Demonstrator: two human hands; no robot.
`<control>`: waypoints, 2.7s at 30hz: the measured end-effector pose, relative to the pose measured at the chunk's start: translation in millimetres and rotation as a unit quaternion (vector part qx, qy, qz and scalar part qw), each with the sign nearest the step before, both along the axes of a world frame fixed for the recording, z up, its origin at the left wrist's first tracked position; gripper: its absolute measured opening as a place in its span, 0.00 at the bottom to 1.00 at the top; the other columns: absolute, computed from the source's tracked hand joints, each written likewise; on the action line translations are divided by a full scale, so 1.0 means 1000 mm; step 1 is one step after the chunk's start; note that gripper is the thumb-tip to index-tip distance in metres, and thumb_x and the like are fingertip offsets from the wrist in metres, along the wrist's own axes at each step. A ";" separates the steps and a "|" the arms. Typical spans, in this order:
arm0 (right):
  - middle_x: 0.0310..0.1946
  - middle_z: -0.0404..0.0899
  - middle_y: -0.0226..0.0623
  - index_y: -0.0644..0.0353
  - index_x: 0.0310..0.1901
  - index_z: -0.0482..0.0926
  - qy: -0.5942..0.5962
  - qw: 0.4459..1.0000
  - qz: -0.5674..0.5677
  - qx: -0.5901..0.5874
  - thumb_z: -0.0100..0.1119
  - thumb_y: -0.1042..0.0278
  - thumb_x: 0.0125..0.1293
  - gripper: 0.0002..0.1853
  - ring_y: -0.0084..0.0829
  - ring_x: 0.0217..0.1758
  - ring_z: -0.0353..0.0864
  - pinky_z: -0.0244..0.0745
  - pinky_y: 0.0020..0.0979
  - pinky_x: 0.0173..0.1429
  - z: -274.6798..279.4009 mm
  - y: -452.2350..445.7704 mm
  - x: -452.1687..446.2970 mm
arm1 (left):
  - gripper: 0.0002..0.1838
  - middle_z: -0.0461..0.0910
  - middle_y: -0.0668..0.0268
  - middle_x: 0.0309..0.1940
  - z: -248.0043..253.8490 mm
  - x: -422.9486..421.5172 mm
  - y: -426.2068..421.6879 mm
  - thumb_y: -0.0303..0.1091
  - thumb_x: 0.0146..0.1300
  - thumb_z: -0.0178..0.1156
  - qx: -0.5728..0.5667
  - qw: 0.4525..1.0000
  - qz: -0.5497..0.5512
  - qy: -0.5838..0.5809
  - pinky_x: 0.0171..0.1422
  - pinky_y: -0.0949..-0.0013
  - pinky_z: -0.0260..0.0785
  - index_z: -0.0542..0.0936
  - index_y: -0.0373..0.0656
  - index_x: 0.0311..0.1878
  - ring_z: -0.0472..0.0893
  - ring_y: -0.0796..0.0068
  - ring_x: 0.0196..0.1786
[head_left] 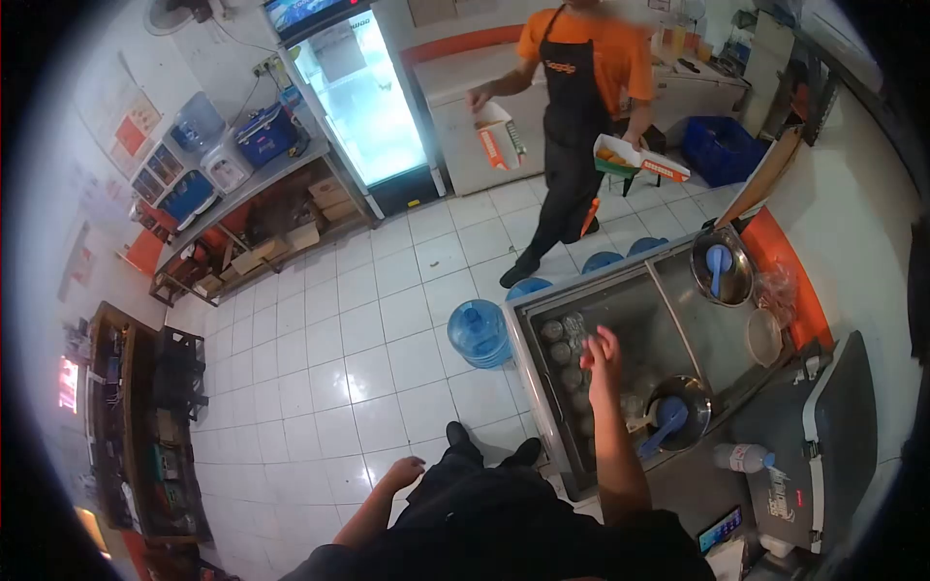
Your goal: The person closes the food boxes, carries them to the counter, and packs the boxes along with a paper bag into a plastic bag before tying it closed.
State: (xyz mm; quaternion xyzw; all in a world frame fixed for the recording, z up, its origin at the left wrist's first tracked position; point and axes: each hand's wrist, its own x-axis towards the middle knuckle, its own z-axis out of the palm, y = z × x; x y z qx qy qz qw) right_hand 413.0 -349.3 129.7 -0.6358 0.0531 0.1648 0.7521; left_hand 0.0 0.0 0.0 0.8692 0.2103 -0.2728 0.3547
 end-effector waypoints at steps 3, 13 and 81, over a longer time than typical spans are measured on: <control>0.49 0.76 0.36 0.52 0.64 0.63 -0.057 0.992 -0.058 0.095 0.58 0.51 0.67 0.29 0.30 0.40 0.78 0.75 0.33 0.40 0.064 0.026 0.068 | 0.20 0.83 0.53 0.46 0.040 0.081 -0.036 0.42 0.61 0.60 -0.085 0.982 0.156 -0.063 0.58 0.60 0.72 0.80 0.39 0.52 0.81 0.57 0.52; 0.66 0.57 0.44 0.51 0.69 0.57 -0.019 0.967 -0.012 0.253 0.60 0.47 0.63 0.37 0.53 0.61 0.67 0.71 0.57 0.59 0.128 0.146 0.144 | 0.36 0.70 0.59 0.62 0.176 0.261 0.027 0.51 0.67 0.54 -0.433 0.744 0.383 -0.336 0.62 0.60 0.64 0.56 0.44 0.72 0.74 0.64 0.60; 0.55 0.73 0.37 0.47 0.67 0.60 0.086 0.603 0.791 0.058 0.52 0.68 0.56 0.34 0.35 0.48 0.80 0.82 0.39 0.41 0.069 0.957 -1.072 | 0.30 0.76 0.57 0.48 0.187 -0.913 0.300 0.24 0.55 0.46 -0.064 -0.021 0.804 -0.591 0.48 0.63 0.79 0.63 0.38 0.65 0.82 0.67 0.46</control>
